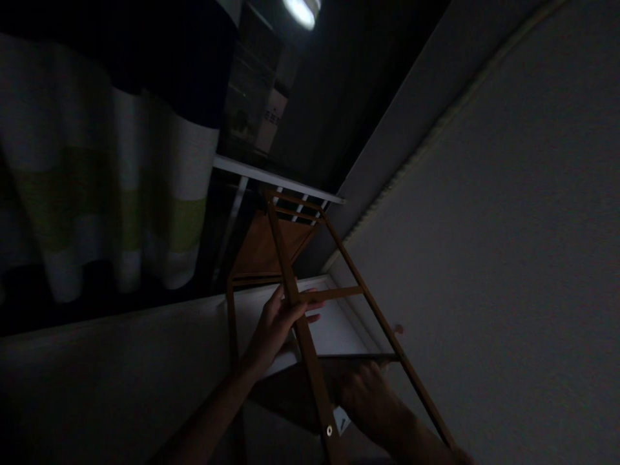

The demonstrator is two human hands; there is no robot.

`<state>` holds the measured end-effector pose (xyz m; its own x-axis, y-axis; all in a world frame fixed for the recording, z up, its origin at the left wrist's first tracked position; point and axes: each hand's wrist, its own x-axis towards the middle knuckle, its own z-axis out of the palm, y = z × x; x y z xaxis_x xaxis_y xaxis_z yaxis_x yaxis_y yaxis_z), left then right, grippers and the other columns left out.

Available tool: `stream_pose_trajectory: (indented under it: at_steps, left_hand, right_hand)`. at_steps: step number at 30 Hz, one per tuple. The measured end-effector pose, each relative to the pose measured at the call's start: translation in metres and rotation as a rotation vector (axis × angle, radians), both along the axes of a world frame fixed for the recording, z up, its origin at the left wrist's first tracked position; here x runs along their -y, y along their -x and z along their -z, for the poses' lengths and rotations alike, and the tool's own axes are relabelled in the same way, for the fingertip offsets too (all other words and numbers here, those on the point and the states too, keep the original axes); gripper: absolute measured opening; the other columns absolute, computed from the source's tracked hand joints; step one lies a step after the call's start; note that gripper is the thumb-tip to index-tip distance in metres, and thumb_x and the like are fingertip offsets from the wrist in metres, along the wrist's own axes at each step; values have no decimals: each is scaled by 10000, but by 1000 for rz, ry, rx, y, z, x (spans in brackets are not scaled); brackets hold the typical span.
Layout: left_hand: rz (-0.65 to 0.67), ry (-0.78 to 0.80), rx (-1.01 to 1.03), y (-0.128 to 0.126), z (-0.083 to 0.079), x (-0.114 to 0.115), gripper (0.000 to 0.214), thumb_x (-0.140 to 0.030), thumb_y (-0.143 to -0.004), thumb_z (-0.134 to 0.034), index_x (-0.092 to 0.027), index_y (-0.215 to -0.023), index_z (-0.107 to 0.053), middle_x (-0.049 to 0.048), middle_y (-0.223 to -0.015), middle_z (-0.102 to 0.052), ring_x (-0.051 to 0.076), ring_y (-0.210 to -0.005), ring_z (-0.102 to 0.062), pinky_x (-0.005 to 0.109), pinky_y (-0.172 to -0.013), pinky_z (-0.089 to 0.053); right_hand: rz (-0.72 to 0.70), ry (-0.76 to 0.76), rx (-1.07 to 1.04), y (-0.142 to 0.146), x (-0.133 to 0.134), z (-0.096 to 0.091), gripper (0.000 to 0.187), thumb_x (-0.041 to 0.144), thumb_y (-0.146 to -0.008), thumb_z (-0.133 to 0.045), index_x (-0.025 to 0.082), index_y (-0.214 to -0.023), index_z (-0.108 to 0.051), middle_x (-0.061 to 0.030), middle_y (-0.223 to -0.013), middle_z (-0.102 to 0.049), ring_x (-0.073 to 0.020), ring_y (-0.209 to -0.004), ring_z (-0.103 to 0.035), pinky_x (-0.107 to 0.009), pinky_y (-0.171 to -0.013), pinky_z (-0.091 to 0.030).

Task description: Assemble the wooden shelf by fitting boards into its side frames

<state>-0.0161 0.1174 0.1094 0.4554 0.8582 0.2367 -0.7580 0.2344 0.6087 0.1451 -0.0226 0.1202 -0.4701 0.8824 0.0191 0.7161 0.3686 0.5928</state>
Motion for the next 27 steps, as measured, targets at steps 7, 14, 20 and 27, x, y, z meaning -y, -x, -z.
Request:
stream_pose_trajectory:
  at_steps: [7, 14, 20, 27]
  left_hand:
    - [-3, -4, 59, 0, -9, 2, 379, -220, -697, -572, -168, -1009, -363, 100, -1031, -536, 230, -828, -615, 327, -655, -544]
    - [4, -8, 85, -2, -12, 1, 362, -210, -689, -573, -171, -992, -381, 105, -1037, -531, 225, -817, -616, 326, -648, -547]
    - [21, 4, 109, -4, -14, 3, 380, -209, -694, -577, -179, -1021, -386, 102, -1053, -525, 220, -846, -608, 327, -683, -543]
    - [15, -14, 129, -3, -14, 1, 368, -205, -688, -583, -176, -1001, -391, 110, -1051, -521, 233, -857, -606, 338, -693, -539]
  right_hand:
    - [-115, -121, -74, 14, 0, -18, 346, -44, -677, -369, 207, -822, -559, -29, -729, -630, -169, -630, -540, -319, -671, -363]
    - [-40, 45, 12, 24, -4, -31, 346, -6, -691, -415, 200, -900, -599, -56, -749, -654, -167, -624, -559, -288, -595, -388]
    - [-6, 126, 35, 2, -2, -21, 387, 50, -702, -405, 198, -1004, -597, -82, -768, -665, -184, -655, -586, -304, -598, -413]
    - [77, 152, 61, 7, -6, -21, 420, 26, -698, -427, 202, -1044, -587, -82, -819, -670, -161, -604, -588, -286, -581, -422]
